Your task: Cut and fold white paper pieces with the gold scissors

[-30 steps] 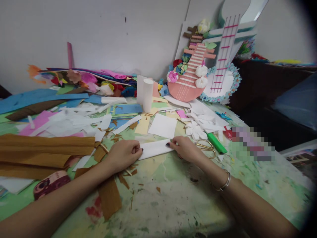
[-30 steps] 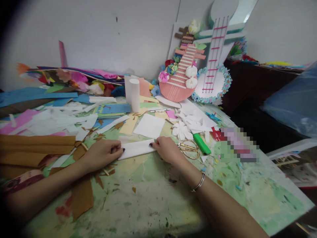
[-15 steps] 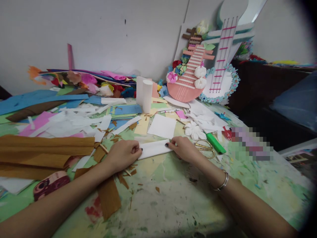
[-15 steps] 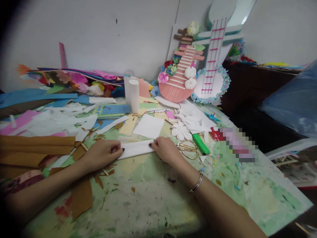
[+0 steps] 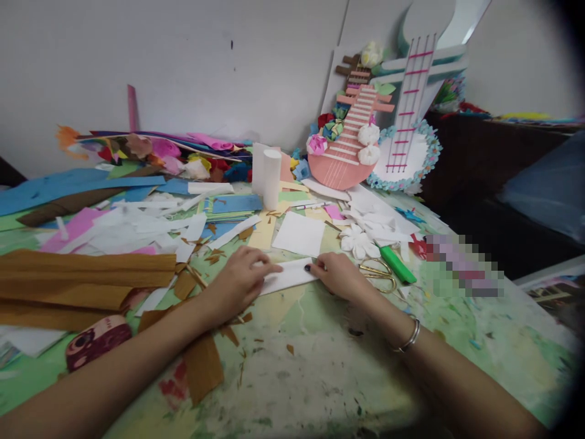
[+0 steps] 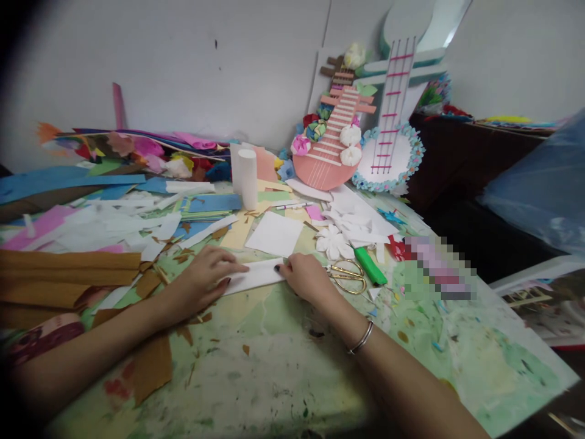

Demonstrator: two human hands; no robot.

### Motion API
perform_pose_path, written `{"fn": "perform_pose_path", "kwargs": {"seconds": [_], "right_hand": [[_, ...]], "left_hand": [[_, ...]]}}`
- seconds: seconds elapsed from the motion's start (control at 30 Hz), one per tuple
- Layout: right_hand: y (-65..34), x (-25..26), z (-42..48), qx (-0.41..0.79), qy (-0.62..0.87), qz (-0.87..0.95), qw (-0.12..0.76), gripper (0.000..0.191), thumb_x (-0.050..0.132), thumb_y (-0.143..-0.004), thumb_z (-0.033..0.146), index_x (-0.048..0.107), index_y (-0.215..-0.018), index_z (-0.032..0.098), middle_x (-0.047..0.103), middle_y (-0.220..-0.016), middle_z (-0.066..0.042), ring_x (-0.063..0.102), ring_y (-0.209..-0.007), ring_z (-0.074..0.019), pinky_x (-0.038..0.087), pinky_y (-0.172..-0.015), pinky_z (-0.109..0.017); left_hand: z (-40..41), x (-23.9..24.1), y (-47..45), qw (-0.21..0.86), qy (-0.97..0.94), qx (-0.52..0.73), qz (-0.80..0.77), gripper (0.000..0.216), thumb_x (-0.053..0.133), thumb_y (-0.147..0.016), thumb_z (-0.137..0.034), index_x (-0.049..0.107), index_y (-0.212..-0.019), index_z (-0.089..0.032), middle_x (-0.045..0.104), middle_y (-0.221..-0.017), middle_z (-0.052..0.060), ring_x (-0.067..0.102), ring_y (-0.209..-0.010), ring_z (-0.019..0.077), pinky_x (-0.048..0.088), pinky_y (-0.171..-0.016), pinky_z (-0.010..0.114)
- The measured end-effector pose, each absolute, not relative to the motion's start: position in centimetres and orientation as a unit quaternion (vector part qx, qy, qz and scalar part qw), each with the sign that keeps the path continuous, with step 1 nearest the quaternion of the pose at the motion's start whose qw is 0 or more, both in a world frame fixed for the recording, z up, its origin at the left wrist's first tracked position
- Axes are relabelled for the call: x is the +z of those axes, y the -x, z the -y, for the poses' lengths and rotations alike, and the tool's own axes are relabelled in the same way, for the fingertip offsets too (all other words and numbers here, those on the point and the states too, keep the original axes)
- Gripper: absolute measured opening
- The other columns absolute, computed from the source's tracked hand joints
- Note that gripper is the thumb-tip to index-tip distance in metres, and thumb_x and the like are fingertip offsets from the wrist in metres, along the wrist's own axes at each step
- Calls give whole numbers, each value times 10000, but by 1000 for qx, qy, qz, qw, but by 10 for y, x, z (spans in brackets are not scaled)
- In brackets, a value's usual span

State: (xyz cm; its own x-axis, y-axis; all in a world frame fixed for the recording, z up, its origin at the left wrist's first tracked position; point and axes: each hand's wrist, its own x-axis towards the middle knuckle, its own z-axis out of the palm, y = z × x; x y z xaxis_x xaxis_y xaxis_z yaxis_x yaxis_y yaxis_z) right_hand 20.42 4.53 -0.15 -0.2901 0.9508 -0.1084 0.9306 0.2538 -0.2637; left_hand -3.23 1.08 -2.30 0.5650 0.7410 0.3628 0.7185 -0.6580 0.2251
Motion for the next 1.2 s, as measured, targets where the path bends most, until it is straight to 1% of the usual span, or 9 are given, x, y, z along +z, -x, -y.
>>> {"fn": "perform_pose_path", "kwargs": {"seconds": [0.07, 0.13, 0.27, 0.37, 0.57, 0.8, 0.87, 1.03, 1.2], "right_hand": [[-204, -1, -45, 134, 593, 793, 30, 324, 465, -862, 360, 654, -692, 158, 671, -675, -86, 587, -641, -174, 285, -533, -249], [-204, -1, -45, 127, 594, 794, 26, 330, 464, -864, 364, 659, -697, 156, 678, -688, -92, 589, -646, -176, 282, -531, -250], [-204, -1, -45, 120, 596, 793, 30, 325, 475, -861, 367, 670, -714, 154, 686, -704, -99, 597, -665, -182, 279, -530, -251], [-204, 0, -46, 126, 599, 790, 30, 325, 481, -856, 367, 676, -712, 150, 690, -706, -103, 600, -666, -184, 278, -528, -253], [-204, 1, -46, 139, 602, 785, 35, 324, 489, -851, 368, 679, -709, 148, 687, -679, -98, 597, -648, -177, 283, -522, -250], [-203, 1, -43, 114, 600, 791, 38, 320, 476, -860, 348, 692, -750, 139, 704, -751, -117, 612, -691, -184, 288, -526, -253], [-204, 1, -44, 123, 602, 788, 42, 306, 494, -843, 345, 684, -718, 139, 697, -716, -109, 606, -663, -176, 285, -512, -248], [-208, 1, -49, 227, 612, 756, 45, 359, 490, -837, 387, 637, -618, 143, 599, -488, -48, 527, -461, -123, 301, -449, -217], [-212, -1, -51, 274, 610, 741, 57, 350, 488, -836, 393, 613, -617, 151, 544, -426, -10, 476, -370, -97, 310, -419, -201]], "left_hand": [[-12, -26, 33, 2, -917, 205, -342, 453, 383, -841, -50, 547, -1199, -274, 584, -1203, 50, 421, -1135, 243, 314, -942, 406], [-12, -28, 34, -13, -933, 167, -317, 530, 398, -825, -37, 484, -1283, -290, 551, -1293, 35, 352, -1226, 275, 284, -958, 439], [-10, -26, 33, -26, -944, 90, -317, 687, 425, -763, -11, 365, -1377, -311, 495, -1365, 19, 314, -1263, 315, 264, -944, 470], [-8, -24, 29, -43, -941, 77, -328, 641, 400, -809, -35, 365, -1376, -331, 516, -1338, 14, 325, -1254, 311, 249, -958, 470], [-7, -20, 18, -82, -941, 73, -320, 513, 403, -886, -127, 398, -1346, -353, 561, -1247, 44, 383, -1203, 278, 229, -977, 467], [-8, -16, 4, -112, -930, 46, -348, 487, 421, -904, -168, 396, -1324, -413, 573, -1134, 61, 442, -1096, 266, 248, -957, 503], [-8, -13, -1, -117, -927, 29, -354, 484, 420, -907, -180, 384, -1326, -419, 575, -1086, 63, 452, -1057, 264, 264, -946, 514], [-10, -8, -16, -132, -924, 9, -359, 499, 447, -886, -194, 364, -1342, -379, 568, -1074, 86, 470, -1033, 295, 277, -925, 587], [-5, -6, -26, -140, -922, 6, -360, 480, 451, -877, -178, 394, -1328, -332, 569, -1089, 94, 485, -1041, 291, 243, -957, 623]]}}
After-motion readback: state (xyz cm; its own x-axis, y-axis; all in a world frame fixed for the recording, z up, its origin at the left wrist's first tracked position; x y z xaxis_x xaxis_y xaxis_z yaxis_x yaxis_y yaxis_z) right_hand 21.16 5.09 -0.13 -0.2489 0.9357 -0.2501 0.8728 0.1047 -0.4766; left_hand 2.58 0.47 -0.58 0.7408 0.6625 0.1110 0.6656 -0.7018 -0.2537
